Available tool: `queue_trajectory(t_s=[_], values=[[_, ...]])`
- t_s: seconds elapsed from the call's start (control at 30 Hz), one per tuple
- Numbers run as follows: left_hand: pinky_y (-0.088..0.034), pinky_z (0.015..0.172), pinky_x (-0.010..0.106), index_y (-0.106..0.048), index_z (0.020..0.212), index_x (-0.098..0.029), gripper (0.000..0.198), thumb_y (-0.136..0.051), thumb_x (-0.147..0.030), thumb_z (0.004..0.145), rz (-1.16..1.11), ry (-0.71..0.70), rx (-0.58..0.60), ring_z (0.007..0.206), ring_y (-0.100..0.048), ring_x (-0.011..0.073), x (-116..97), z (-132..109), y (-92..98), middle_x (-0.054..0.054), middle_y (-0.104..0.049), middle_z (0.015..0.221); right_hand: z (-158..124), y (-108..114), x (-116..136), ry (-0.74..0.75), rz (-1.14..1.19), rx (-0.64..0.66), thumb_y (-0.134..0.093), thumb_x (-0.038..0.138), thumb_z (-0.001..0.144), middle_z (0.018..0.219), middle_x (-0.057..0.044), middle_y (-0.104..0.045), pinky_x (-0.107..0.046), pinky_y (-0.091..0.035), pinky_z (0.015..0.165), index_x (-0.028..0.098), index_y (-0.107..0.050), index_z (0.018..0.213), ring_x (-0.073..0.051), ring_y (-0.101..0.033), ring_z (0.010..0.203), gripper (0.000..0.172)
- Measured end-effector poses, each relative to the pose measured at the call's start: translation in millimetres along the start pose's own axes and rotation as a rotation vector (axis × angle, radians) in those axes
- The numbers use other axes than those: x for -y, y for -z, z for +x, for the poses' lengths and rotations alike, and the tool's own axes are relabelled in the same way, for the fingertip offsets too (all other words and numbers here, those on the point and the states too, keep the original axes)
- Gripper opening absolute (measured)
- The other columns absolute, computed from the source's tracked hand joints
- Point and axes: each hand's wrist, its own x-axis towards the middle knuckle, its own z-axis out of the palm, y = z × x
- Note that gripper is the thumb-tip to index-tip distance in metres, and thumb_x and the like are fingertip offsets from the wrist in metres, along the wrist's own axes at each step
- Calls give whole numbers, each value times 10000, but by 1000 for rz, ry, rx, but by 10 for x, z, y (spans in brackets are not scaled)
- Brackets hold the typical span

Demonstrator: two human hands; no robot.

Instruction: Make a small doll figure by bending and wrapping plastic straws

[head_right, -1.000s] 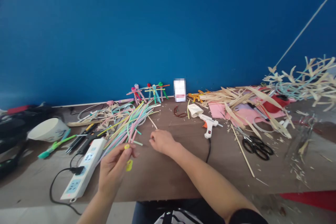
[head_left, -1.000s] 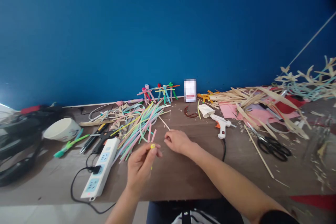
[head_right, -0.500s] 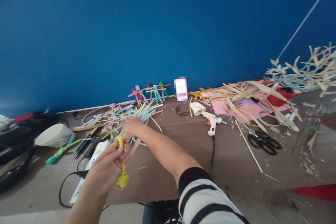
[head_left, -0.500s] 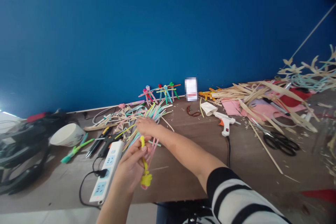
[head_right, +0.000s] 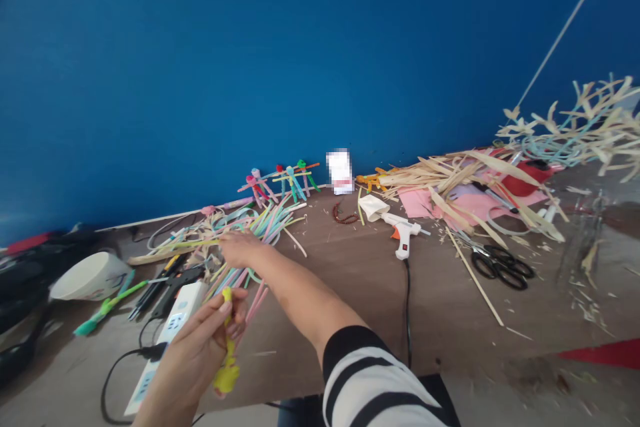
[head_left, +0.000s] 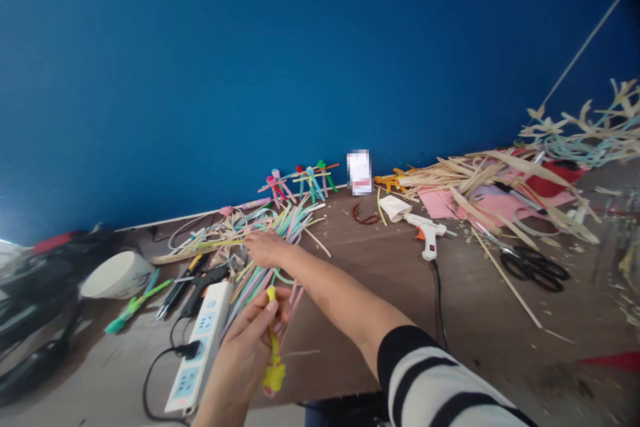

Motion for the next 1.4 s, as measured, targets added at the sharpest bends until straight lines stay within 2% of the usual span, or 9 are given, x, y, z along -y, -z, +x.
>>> queue_trajectory(t_s=[0.17,0.33,0.63,0.8,1.0,1.07,1.17,1.3,1.4], values=[[-323,487,193,-623,807,-120,223,-627,-289,661,5,17,43,510,-398,75,53,86,-181,7,-515,573,-167,595,-113,-74,248,-281,-251,190,878,1092,-70,-574,-267,-432,796,146,-496,1136,-122,-545,952,358],[-307,471,189,-604,810,-119,229,-608,-294,663,31,38,140,492,-396,68,145,274,-429,-3,-513,582,-602,1331,-384,-126,1255,-682,-519,226,752,841,-5,-638,-258,-448,715,193,-611,812,-116,-576,791,114],[-301,433,178,-551,893,-134,273,-467,-351,749,455,114,265,547,-482,103,626,759,-719,19,-536,635,-912,1398,-426,-333,1489,-404,-570,132,686,752,-21,-642,-270,-427,676,170,-617,796,-136,-573,779,125],[-426,678,291,-576,805,-140,203,-399,-233,770,965,-275,235,739,-526,162,534,900,-747,55,-524,784,-1052,1366,-314,-362,1449,-195,-512,151,747,913,-48,-642,-245,-407,685,175,-629,872,-133,-565,854,173],[-392,833,385,-578,823,-146,261,-339,-251,817,1281,-555,55,898,-511,219,174,827,-607,112,-461,975,-1359,1444,-298,-393,1489,-288,-461,154,783,979,-74,-630,-229,-424,707,147,-627,910,-138,-567,886,209],[-372,876,371,-575,826,-141,264,-336,-252,822,1276,-623,106,1003,-478,229,122,817,-583,137,-396,1136,-1449,1439,-289,-371,1516,-307,-451,161,789,1006,-82,-618,-249,-430,745,140,-619,921,-145,-562,907,215],[-363,896,346,-575,765,-142,265,-341,-250,823,1295,-614,285,1053,-458,228,163,866,-572,130,-394,1177,-1555,1398,-232,-301,1543,-334,-416,185,804,1034,-95,-602,-280,-431,786,131,-609,923,-159,-550,947,233],[-390,839,337,-573,845,-146,261,-330,-240,826,1379,-581,254,966,-511,214,324,975,-525,129,-468,1095,-1690,1468,-65,-252,1432,-321,-388,265,824,1058,-104,-587,-319,-441,794,135,-583,964,-183,-542,974,274],[-405,758,316,-569,825,-153,270,-308,-224,830,1523,-490,250,823,-555,197,357,1026,-442,91,-558,882,-1826,1793,55,-189,1219,-409,-306,338,862,1108,-80,-556,-334,-458,772,184,-554,1026,-182,-528,999,334]])
